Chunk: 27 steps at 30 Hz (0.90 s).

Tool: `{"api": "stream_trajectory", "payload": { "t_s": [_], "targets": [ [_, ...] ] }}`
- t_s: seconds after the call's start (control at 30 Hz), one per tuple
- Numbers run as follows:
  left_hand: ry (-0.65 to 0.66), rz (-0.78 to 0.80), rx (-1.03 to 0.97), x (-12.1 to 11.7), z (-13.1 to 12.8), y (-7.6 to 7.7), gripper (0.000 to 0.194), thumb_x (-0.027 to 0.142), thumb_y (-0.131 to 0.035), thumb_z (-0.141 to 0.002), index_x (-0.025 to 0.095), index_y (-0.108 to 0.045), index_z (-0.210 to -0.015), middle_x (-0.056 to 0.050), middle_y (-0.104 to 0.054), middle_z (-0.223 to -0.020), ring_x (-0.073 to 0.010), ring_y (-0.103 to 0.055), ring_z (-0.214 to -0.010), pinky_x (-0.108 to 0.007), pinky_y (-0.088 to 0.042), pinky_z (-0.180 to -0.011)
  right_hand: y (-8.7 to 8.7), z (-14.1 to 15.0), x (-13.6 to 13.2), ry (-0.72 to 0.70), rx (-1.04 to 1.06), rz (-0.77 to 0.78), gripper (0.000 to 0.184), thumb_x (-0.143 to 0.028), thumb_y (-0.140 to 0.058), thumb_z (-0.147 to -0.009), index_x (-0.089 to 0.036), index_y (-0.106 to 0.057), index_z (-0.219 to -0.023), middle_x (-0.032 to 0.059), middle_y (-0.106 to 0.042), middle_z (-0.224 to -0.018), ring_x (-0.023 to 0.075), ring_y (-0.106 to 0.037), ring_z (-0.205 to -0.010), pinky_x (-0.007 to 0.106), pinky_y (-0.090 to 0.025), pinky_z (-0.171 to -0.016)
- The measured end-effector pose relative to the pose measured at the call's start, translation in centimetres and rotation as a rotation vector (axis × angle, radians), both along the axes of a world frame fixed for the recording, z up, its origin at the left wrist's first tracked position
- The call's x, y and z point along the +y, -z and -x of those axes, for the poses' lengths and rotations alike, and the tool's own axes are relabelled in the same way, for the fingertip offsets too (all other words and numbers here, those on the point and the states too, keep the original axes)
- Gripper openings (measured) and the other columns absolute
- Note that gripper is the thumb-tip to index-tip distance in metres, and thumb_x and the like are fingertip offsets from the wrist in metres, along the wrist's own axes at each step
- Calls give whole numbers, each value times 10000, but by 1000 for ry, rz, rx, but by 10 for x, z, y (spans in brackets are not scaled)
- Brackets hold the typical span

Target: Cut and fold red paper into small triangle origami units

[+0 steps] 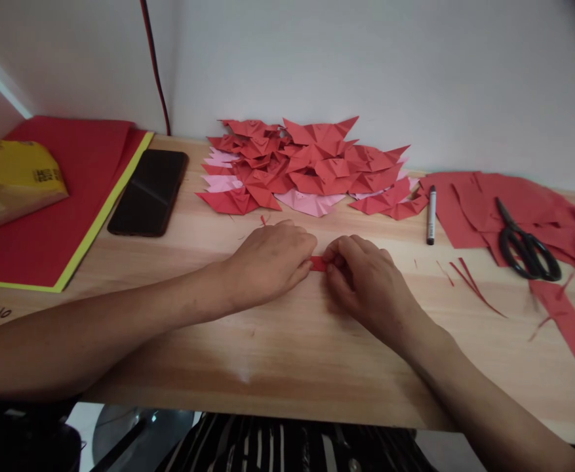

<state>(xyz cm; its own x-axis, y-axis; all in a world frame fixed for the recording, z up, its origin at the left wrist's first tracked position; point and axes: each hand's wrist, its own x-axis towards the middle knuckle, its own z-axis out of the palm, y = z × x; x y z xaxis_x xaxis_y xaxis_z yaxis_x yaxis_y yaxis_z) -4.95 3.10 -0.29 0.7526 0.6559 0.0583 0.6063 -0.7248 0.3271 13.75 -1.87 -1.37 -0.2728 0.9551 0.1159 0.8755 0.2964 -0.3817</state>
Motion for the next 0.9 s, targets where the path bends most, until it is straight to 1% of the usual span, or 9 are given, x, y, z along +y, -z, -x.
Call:
{"api": "stream_trajectory", "payload": {
  "t_s": [0.17, 0.27, 0.33, 0.4, 0.47, 0.53, 0.6, 0.67, 0.9],
  "targets": [
    [2, -15, 29, 1, 0, -2, 144, 220, -499, -903, 157, -559, -788, -48, -617, -814, -200, -558, -825, -297, -390, -633, 0, -1, -1, -5, 20, -2, 106, -129, -487, -812, -184, -539, -887, 39, -587, -844, 203, -543, -771, 341, -358, -707],
    [28, -26, 31, 0, -1, -4, 112, 238, -493, -928, 167, -573, -895, -33, -630, -839, -189, -574, -800, -297, -396, -636, 0, -2, 0, -15, 21, 9, 106, -129, -485, -813, -187, -536, -885, 43, -584, -844, 210, -537, -773, 342, -354, -697],
    [95, -59, 23, -2, -1, -6, 106, 216, -481, -940, 189, -573, -983, -15, -634, -854, -172, -576, -763, -297, -395, -639, 0, -3, 0, -19, 19, 13, 94, -127, -484, -815, -190, -528, -871, 45, -582, -842, 213, -534, -776, 340, -348, -684],
    [216, -126, 56, -6, -1, -8, 138, 148, -505, -915, 200, -581, -1018, -9, -634, -871, -167, -571, -751, -310, -394, -659, -1, -4, 1, -25, 31, 18, 88, -126, -491, -813, -191, -520, -864, 41, -583, -838, 208, -533, -770, 337, -348, -678],
    [298, -218, 132, -11, 0, -10, 140, 91, -545, -865, 178, -606, -957, -23, -634, -871, -184, -568, -773, -328, -384, -664, -1, -4, 1, -32, 52, 22, 91, -122, -501, -810, -191, -519, -868, 33, -583, -829, 199, -535, -760, 333, -354, -681],
    [312, -300, 177, -15, 0, -11, 138, 67, -548, -847, 159, -626, -912, -40, -631, -867, -190, -556, -775, -334, -370, -658, -2, -4, 2, -36, 58, 20, 89, -121, -507, -810, -191, -520, -865, 26, -579, -817, 192, -534, -753, 332, -356, -686],
    [303, -331, 199, -18, 1, -11, 151, 56, -540, -847, 153, -640, -905, -49, -627, -870, -186, -543, -765, -334, -360, -649, -2, -4, 2, -35, 58, 22, 81, -126, -506, -817, -189, -522, -865, 25, -580, -816, 193, -537, -761, 334, -357, -693],
    [294, -305, 215, -17, 2, -12, 159, 54, -538, -848, 154, -647, -908, -49, -623, -876, -184, -533, -764, -332, -356, -646, -3, -4, 2, -32, 64, 27, 74, -134, -503, -821, -188, -528, -864, 28, -582, -817, 194, -537, -762, 336, -358, -696],
    [309, -103, 207, -7, 9, -17, 191, 52, -492, -877, 163, -636, -935, -49, -626, -911, -178, -544, -837, -312, -385, -726, -3, -5, 0, -35, 81, 60, 110, -126, -476, -837, -194, -544, -891, 45, -592, -854, 201, -537, -787, 340, -362, -718]
  ]
}}
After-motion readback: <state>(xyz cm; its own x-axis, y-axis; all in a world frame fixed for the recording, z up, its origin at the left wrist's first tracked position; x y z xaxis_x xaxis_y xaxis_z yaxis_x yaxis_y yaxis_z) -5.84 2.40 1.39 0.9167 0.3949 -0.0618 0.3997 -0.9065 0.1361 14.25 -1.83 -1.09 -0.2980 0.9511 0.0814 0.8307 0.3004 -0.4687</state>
